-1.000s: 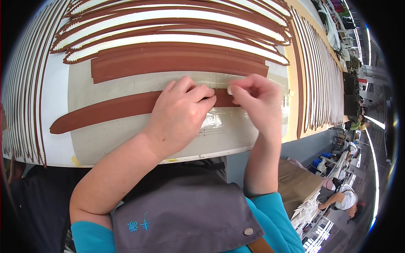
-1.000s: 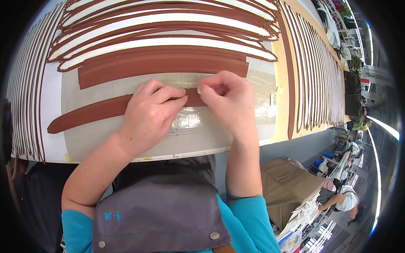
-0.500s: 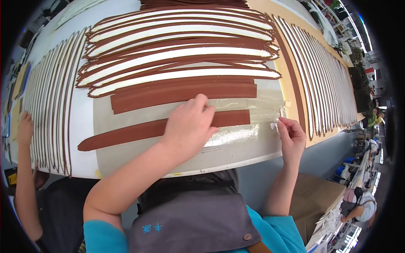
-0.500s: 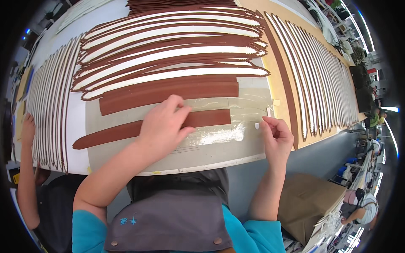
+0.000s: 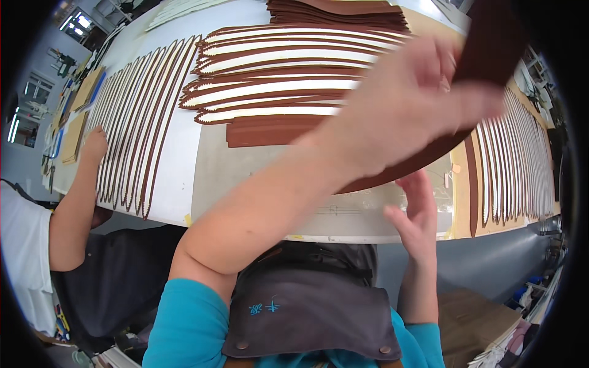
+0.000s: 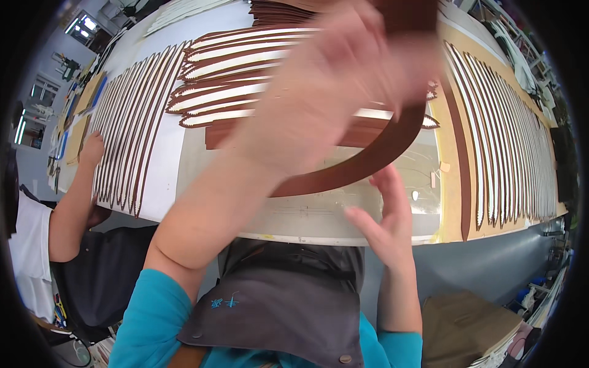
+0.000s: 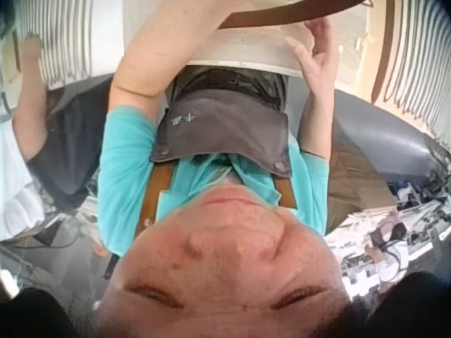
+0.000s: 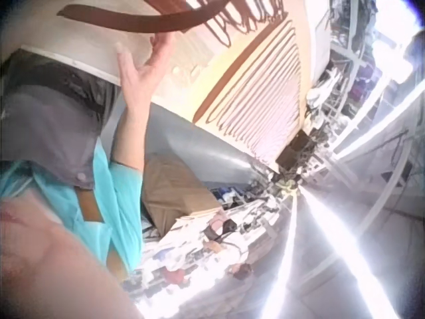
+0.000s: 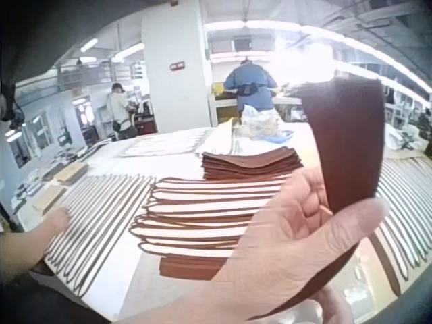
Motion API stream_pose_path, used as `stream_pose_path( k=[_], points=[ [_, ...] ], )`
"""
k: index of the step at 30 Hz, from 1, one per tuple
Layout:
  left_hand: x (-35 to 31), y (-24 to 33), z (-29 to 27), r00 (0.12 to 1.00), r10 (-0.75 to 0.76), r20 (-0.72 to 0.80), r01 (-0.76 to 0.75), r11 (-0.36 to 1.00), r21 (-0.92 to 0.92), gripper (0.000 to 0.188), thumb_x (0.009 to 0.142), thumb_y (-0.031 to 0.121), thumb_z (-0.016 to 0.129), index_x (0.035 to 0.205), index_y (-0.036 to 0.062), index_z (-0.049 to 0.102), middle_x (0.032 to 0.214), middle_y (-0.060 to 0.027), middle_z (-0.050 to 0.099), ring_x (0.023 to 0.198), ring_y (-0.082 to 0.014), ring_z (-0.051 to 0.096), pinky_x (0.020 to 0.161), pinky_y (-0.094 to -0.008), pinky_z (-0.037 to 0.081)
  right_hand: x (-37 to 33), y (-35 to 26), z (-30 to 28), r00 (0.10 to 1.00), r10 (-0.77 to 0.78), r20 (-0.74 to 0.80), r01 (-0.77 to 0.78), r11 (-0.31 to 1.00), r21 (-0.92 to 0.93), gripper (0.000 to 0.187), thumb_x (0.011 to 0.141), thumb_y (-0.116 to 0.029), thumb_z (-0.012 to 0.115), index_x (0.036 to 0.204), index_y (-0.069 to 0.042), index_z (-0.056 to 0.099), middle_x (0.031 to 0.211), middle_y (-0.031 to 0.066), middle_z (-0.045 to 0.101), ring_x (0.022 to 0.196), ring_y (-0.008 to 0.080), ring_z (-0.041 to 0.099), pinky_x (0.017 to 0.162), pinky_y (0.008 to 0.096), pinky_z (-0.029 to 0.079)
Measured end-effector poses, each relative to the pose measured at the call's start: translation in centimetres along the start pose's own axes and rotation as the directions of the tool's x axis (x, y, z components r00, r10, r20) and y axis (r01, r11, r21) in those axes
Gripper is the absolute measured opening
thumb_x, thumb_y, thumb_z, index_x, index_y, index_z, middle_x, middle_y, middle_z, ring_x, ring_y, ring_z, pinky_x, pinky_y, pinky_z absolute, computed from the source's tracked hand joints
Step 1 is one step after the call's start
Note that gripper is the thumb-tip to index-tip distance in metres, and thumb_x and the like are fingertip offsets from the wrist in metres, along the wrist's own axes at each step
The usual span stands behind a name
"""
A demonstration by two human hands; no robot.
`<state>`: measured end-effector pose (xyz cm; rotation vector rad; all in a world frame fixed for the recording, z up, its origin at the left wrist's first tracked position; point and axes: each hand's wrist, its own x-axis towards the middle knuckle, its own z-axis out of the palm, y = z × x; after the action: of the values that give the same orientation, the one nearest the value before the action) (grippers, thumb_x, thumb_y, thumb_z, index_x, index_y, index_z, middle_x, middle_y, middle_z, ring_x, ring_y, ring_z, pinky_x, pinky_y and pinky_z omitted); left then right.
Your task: The person assembles long, curved, brown and white craft pieces on a workbench. They pick up a brown strip, align it with a white base, and press it down. They then use a small white tool to smooth the edges and ensure the pieces are securely attached. The process is repeated for multiple units.
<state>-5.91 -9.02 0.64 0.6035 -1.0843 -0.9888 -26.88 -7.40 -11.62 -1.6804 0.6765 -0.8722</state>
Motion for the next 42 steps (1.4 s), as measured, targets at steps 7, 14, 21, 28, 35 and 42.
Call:
stream_pose_path(
  k=[7,14,21,28,35,42],
  points=[
    [-4.8,11.3,-11.9,0.953,0.227,0.198,-0.170,0.947,-0.271,0.053,0.105,0.037,0.060,0.145,0.0030,0.051,0.142,-0.0137,0.060,0.127,-0.0275,0.057,0.116,-0.0461,0.036,6.7,-4.5,-0.6,0.919,-0.329,-0.215,0.329,0.944,-0.039,0.032,0.102,0.007,0.063,0.133,0.003,0.072,0.121,0.0104,0.075,0.115,0.0161,0.069,0.100,0.0283,0.053],
    [-24.3,5.4,-19.0,0.787,-0.333,-0.519,0.295,0.942,-0.158,0.058,0.104,0.019,0.066,0.156,0.0030,0.046,0.145,-0.0185,0.061,0.132,-0.0274,0.060,0.106,-0.0419,0.049,6.1,-0.3,0.4,0.918,-0.334,0.214,0.388,0.640,-0.663,0.044,0.078,0.002,0.077,0.119,-0.014,0.080,0.120,0.0079,0.074,0.116,0.0277,0.065,0.107,0.0459,0.045],
    [-25.8,5.6,-18.6,0.643,-0.152,-0.750,0.562,0.759,0.328,0.054,0.103,0.010,0.071,0.153,0.0033,0.049,0.125,-0.0091,0.067,0.110,-0.0144,0.065,0.083,-0.0265,0.052,-0.2,1.5,-1.3,0.973,-0.216,0.083,0.205,0.645,-0.736,0.046,0.078,-0.015,0.087,0.123,-0.012,0.076,0.136,0.0096,0.068,0.129,0.0337,0.059,0.113,0.0524,0.038],
    [-25.7,4.5,-19.7,0.638,0.045,-0.769,0.593,0.609,0.527,0.055,0.103,0.009,0.071,0.153,0.0034,0.049,0.131,-0.0125,0.063,0.114,-0.0170,0.063,0.096,-0.0303,0.052,-2.4,2.2,-5.0,0.988,-0.099,-0.116,-0.058,0.461,-0.886,0.058,0.083,-0.036,0.088,0.134,-0.014,0.074,0.156,0.0178,0.051,0.152,0.0435,0.039,0.121,0.0549,0.032],
    [-24.8,3.2,-20.2,0.702,0.137,-0.699,0.622,0.360,0.695,0.054,0.101,0.007,0.072,0.151,0.0011,0.051,0.141,-0.0144,0.059,0.132,-0.0236,0.055,0.113,-0.0375,0.043,-2.7,2.8,-6.5,0.978,-0.115,-0.173,-0.092,0.506,-0.858,0.058,0.084,-0.038,0.087,0.135,-0.014,0.074,0.161,0.0219,0.047,0.154,0.0445,0.036,0.121,0.0570,0.031],
    [-20.1,0.7,-13.2,0.947,0.188,-0.261,0.283,-0.100,0.954,0.042,0.098,0.003,0.071,0.139,0.0017,0.063,0.154,-0.0173,0.056,0.138,-0.0321,0.054,0.110,-0.0423,0.046,-2.8,3.5,-7.0,0.968,-0.095,-0.232,-0.138,0.570,-0.810,0.057,0.086,-0.037,0.086,0.136,-0.013,0.073,0.161,0.0237,0.046,0.155,0.0452,0.035,0.122,0.0575,0.030]
  ],
)
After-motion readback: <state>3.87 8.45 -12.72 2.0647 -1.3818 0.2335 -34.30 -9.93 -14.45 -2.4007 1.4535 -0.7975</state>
